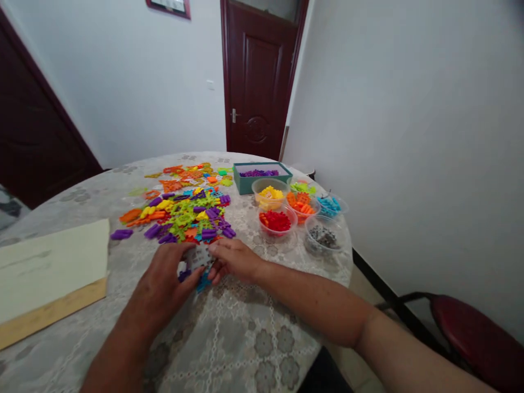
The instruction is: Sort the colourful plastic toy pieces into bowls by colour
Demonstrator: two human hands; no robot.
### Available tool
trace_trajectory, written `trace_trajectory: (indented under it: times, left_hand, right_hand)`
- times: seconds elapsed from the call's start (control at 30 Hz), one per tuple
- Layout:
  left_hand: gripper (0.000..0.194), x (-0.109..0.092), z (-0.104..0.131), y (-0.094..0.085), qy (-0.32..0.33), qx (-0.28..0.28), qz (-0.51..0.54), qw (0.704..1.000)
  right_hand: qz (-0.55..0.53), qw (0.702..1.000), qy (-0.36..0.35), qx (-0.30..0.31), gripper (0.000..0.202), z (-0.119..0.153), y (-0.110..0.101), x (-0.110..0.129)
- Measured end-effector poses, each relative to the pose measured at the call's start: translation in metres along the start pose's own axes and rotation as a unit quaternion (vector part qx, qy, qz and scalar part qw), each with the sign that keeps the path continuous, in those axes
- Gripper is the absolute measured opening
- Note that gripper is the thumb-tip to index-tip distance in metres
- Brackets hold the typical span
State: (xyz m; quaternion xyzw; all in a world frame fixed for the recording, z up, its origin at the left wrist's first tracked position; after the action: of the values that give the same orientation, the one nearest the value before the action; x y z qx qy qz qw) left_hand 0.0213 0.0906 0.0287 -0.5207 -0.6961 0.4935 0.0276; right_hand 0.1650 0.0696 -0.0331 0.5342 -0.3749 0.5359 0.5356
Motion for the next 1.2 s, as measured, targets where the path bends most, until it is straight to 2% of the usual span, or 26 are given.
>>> trace_trajectory:
  times: [0.13, 0.2, 0.27, 0.33, 0.43, 0.53, 0.63, 0.73, 0.83, 0.93, 1.1, 1.2]
  left_hand:
    - [0.049, -0.004, 0.0, 0.004, 0.019, 0.023, 0.016, 0.999]
    - [0.056, -0.002, 0.001, 0.003, -0.006, 0.034, 0.037, 0.999]
    - [0.06, 0.002, 0.001, -0.001, -0.038, 0.027, 0.044, 0.998]
    - [0.058, 0.004, 0.001, -0.005, -0.054, 0.012, 0.031, 0.998]
    - [0.049, 0.003, -0.001, -0.005, -0.035, 0.008, -0.006, 0.999]
    - [0.045, 0.003, -0.001, -0.003, -0.016, 0.019, -0.034, 0.999]
    - [0.044, 0.005, 0.0, -0.002, -0.027, 0.026, -0.039, 0.999]
    - [0.043, 0.008, 0.001, -0.001, -0.046, 0.036, -0.038, 0.998]
    - [0.041, 0.011, 0.002, 0.001, -0.054, 0.042, -0.04, 0.997]
    - [0.04, 0.014, 0.002, 0.004, -0.057, 0.047, -0.045, 0.996]
    - [0.042, 0.016, 0.001, 0.003, -0.075, 0.046, -0.052, 0.995]
    - [0.044, 0.017, 0.001, 0.003, -0.087, 0.055, -0.05, 0.993]
  right_hand:
    - [0.091, 0.996, -0.021, -0.01, 0.01, 0.002, -0.002, 0.01]
    - [0.132, 0.99, -0.037, -0.027, 0.017, 0.01, -0.008, 0.025]
    - [0.197, 0.976, -0.071, -0.051, 0.03, 0.027, -0.018, 0.049]
    - [0.306, 0.937, -0.137, -0.096, 0.037, 0.057, -0.032, 0.084]
    - [0.466, 0.835, -0.223, -0.187, 0.035, 0.117, -0.063, 0.132]
    - [0.557, 0.763, -0.203, -0.257, 0.034, 0.17, -0.111, 0.154]
    - [0.612, 0.723, -0.133, -0.292, 0.037, 0.209, -0.163, 0.157]
    - [0.644, 0.71, -0.083, -0.272, 0.027, 0.236, -0.195, 0.151]
    - [0.674, 0.699, -0.092, -0.222, 0.02, 0.253, -0.206, 0.143]
    - [0.684, 0.693, -0.115, -0.199, 0.02, 0.257, -0.212, 0.13]
    - [0.677, 0.705, -0.11, -0.179, 0.024, 0.239, -0.224, 0.104]
    - [0.672, 0.707, -0.096, -0.196, 0.025, 0.231, -0.23, 0.102]
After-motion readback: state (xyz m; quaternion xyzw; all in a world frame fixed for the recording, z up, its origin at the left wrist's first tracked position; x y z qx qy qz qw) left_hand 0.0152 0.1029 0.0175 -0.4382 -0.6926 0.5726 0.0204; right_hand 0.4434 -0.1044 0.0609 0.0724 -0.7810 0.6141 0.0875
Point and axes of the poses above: each hand's wrist, its own z-axis away from the middle knuckle, its own y-axis out of the palm, x = y × z, the point moved 8 cm from there along -z, towards the middle knuckle, and after that the axes turned 4 degrees about z, right-handed, at the moved point
